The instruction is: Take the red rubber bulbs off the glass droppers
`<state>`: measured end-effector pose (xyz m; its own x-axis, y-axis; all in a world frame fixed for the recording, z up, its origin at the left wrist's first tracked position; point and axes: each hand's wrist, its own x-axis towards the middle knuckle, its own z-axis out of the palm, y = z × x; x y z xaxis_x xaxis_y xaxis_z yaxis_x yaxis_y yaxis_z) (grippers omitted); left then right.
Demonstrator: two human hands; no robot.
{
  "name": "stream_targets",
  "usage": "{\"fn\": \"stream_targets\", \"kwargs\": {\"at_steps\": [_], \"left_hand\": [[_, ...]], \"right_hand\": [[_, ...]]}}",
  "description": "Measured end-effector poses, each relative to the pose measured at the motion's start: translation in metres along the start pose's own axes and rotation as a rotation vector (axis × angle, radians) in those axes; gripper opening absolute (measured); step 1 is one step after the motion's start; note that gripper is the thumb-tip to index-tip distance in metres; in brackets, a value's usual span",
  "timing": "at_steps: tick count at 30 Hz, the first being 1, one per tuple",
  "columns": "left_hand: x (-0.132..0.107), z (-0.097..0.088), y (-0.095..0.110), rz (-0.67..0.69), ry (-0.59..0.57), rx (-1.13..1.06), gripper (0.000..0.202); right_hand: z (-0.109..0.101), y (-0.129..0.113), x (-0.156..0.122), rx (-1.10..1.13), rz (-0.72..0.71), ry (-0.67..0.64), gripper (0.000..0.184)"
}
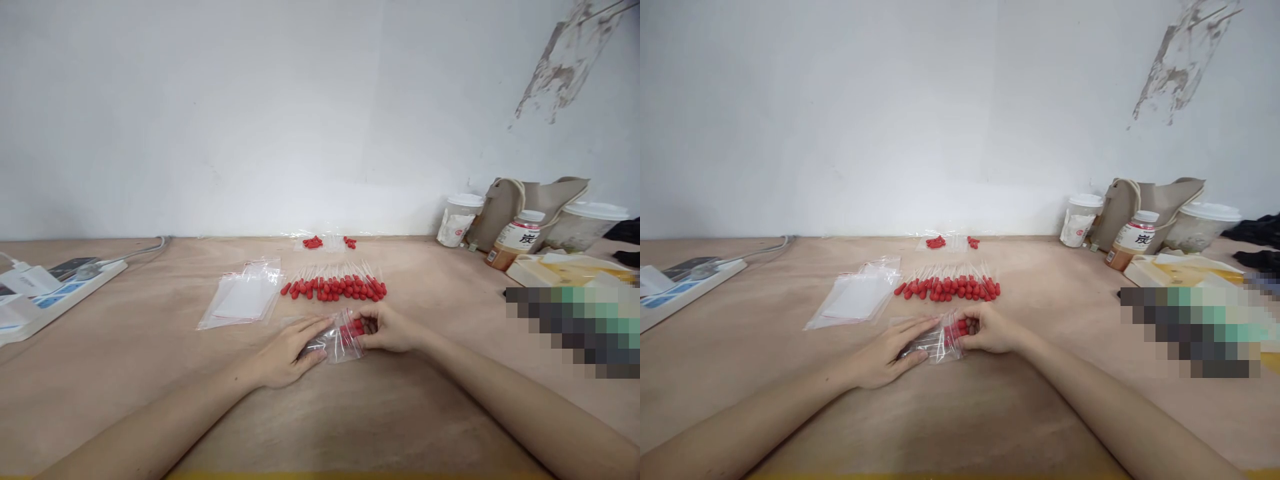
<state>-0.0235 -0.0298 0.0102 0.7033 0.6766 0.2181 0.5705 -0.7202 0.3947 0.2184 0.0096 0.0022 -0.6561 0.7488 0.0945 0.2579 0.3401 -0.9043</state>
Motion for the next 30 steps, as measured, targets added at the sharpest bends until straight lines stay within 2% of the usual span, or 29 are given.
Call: {"fn": "stream_targets", "kwargs": {"at_steps": [4, 6, 11, 15, 21, 26, 30], "left_hand": [[-0.002, -0.001, -0.002, -0.057, 0.015, 0.020, 0.050], [-0.003, 0.000, -0.003, -0.072, 0.019, 0.031, 0.050], [-0.003, -0.001, -0.003, -0.079, -0.033, 0.095, 0.050], [-0.003, -0.002, -0.004, -0.101, -0.094, 0.174, 0.051], [-0.003, -0.002, -0.005, -0.074, -0.132, 0.231, 0.051], [-0.003, -0.004, -0.003, -0.031, -0.153, 0.267, 0.049], [-0.005, -0.008, 0.000, -0.082, -0.065, 0.282, 0.054]], "right_hand": [[-0.011, 0.000, 0.000, 0.266, 0.262, 0.068, 0.031], [-0.014, -0.001, -0.001, 0.387, 0.335, 0.108, 0.031], [-0.010, 0.000, -0.001, 0.612, 0.357, 0.150, 0.030], [-0.010, 0.002, 0.002, 0.668, 0.409, 0.253, 0.027], [-0.014, -0.003, 0.001, 0.743, 0.515, 0.281, 0.027], [-0.004, 0.000, 0.003, 0.640, 0.414, 0.395, 0.031], [-0.006, -0.002, 0.004, 0.634, 0.376, 0.474, 0.026]]}}
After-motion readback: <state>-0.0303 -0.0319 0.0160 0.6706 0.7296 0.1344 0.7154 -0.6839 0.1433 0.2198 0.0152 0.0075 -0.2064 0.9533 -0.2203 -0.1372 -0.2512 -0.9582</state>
